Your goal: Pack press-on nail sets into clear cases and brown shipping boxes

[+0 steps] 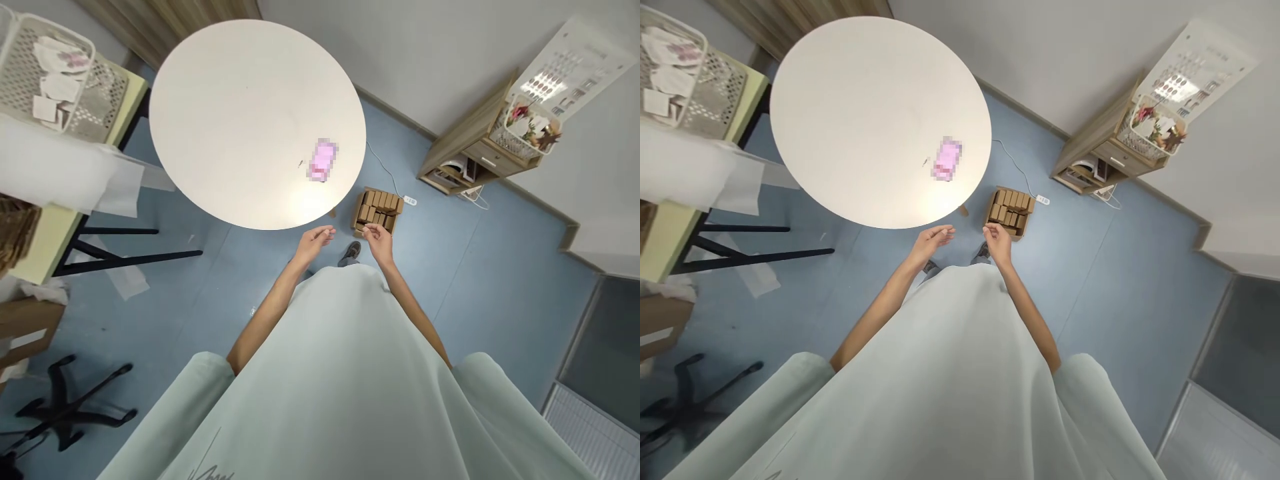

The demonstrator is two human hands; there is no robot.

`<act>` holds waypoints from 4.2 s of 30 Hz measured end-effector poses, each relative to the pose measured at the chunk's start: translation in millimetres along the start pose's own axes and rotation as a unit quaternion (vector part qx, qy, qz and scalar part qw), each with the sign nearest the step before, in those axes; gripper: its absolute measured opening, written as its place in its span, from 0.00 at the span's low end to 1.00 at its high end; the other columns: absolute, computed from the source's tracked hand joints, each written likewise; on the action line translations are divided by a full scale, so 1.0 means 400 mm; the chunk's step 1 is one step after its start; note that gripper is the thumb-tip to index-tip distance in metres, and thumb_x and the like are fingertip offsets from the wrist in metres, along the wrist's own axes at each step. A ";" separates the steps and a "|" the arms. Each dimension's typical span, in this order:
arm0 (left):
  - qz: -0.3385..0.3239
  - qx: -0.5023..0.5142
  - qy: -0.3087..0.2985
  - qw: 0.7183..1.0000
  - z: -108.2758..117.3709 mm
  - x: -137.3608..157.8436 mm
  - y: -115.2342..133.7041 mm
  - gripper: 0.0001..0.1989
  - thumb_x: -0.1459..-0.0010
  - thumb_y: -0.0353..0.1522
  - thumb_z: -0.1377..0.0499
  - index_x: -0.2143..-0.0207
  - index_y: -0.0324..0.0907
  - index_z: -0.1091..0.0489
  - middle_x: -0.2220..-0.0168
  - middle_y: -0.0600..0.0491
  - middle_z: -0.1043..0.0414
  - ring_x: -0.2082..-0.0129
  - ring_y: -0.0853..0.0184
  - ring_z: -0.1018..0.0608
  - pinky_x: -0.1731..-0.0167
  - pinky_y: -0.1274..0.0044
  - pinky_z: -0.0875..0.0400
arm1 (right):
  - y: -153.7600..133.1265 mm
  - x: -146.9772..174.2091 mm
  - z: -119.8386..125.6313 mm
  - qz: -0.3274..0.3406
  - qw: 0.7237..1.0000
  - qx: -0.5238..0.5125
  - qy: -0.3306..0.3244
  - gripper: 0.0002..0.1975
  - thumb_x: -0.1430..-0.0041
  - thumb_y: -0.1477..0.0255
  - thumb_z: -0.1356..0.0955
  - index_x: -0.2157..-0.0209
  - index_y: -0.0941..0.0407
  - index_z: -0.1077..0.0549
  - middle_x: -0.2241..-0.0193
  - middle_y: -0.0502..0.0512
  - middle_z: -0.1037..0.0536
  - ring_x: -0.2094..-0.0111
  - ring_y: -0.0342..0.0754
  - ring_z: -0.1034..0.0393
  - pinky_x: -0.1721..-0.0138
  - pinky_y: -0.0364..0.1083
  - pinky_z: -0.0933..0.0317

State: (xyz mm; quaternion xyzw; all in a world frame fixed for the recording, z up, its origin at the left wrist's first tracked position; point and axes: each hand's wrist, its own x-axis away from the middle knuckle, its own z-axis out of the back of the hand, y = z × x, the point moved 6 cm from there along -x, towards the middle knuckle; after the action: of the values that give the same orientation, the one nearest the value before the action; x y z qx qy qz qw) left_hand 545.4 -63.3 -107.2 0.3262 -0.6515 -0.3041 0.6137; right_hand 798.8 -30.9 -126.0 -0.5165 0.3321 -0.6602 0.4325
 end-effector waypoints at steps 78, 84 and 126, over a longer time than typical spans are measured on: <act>-0.090 -0.363 0.230 0.898 1.886 -0.597 0.449 0.50 0.42 0.31 0.26 0.22 0.28 0.41 0.31 0.26 0.27 0.25 0.36 0.29 0.23 0.51 0.35 | -0.608 0.134 -1.482 -0.091 0.982 -0.048 0.157 0.30 0.42 0.43 0.21 0.54 0.55 0.17 0.54 0.64 0.10 0.53 0.59 0.12 0.40 0.63 0.19; -0.216 -0.139 0.188 0.948 1.815 -0.428 0.439 0.53 0.45 0.39 0.24 0.20 0.42 0.40 0.35 0.39 0.25 0.35 0.48 0.17 0.39 0.60 0.15 | -0.635 0.046 -1.513 -0.056 0.995 -0.060 0.059 0.31 0.42 0.41 0.21 0.54 0.54 0.17 0.55 0.60 0.10 0.54 0.56 0.12 0.42 0.61 0.20; -0.380 -0.294 -0.096 0.872 1.181 -0.039 0.564 0.37 0.40 0.37 0.25 0.29 0.52 0.25 0.40 0.45 0.28 0.37 0.51 0.23 0.38 0.58 0.17 | -0.742 0.098 -1.205 0.009 0.996 -0.094 -0.003 0.30 0.46 0.38 0.18 0.65 0.50 0.16 0.66 0.53 0.13 0.62 0.53 0.17 0.54 0.52 0.21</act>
State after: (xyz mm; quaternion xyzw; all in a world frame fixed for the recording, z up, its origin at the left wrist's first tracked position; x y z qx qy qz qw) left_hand 62.6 83.1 34.1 0.3224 -0.4139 -0.7208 0.4530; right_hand 260.5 49.6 33.6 -0.5538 0.3962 -0.6208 0.3885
